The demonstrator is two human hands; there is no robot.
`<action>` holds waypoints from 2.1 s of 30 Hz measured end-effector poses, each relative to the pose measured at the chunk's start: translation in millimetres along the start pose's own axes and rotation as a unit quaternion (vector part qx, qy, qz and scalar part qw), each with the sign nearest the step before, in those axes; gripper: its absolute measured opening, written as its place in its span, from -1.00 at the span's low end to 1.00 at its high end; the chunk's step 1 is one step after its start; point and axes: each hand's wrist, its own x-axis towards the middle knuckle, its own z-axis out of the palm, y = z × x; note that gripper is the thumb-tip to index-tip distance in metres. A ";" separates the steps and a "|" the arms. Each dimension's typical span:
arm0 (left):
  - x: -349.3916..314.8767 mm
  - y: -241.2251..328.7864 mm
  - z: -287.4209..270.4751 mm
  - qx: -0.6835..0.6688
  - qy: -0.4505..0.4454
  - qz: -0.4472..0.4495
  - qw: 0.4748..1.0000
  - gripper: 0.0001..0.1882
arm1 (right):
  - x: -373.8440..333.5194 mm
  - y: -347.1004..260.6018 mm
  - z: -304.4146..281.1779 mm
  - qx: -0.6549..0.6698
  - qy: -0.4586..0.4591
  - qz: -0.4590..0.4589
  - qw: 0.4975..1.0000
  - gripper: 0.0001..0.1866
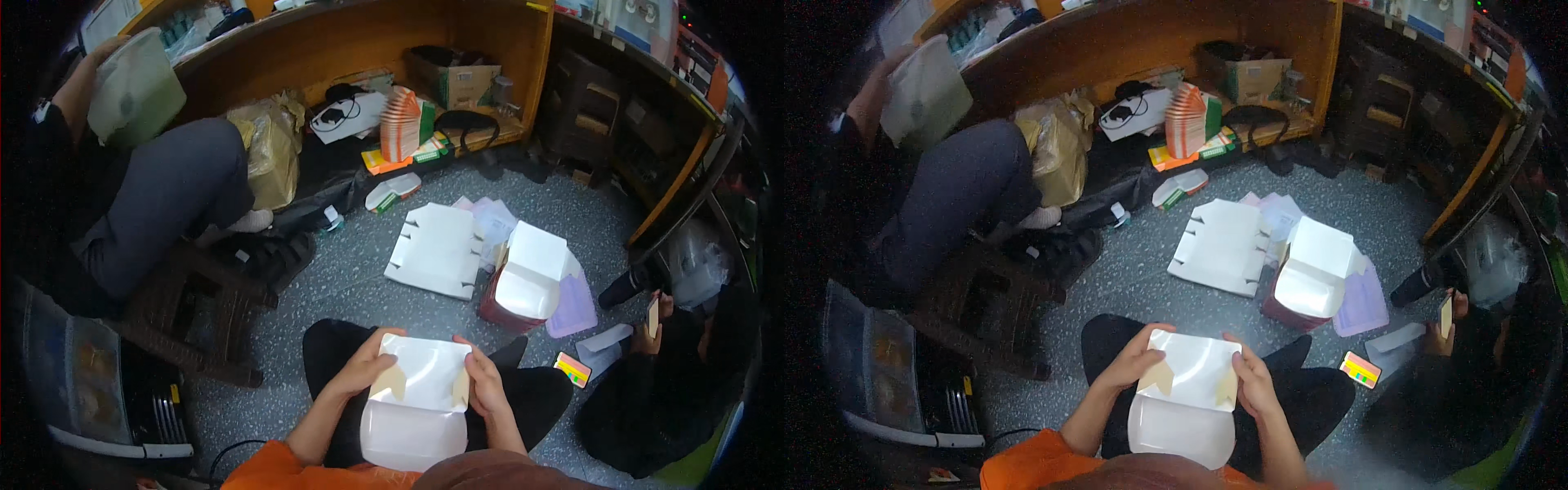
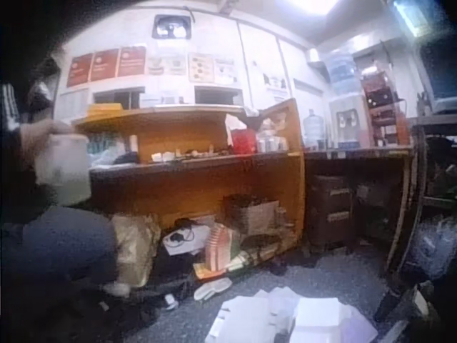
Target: The person sits on the floor and assembles small white cardboard boxes by folding the flaps and inserting a red rectangular item inside. The person repeatedly picks up flat box pieces, folds them into shape, places the red item inside, and closes the box.
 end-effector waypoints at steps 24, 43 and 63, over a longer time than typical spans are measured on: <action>-16.6 -4.8 36.0 0.143 -0.030 0.013 0.989 -0.91 | -18.3 -42.2 -44.0 -0.298 -0.133 0.057 0.943 -0.73; -24.5 2.0 25.9 0.040 -0.004 0.053 0.998 -0.78 | -34.4 -64.7 12.9 -0.463 -0.110 0.091 0.875 -0.57; 168.4 -72.5 107.2 0.064 -0.020 0.007 0.998 -0.74 | -140.0 -11.2 -47.2 -0.396 0.089 -0.153 0.901 0.65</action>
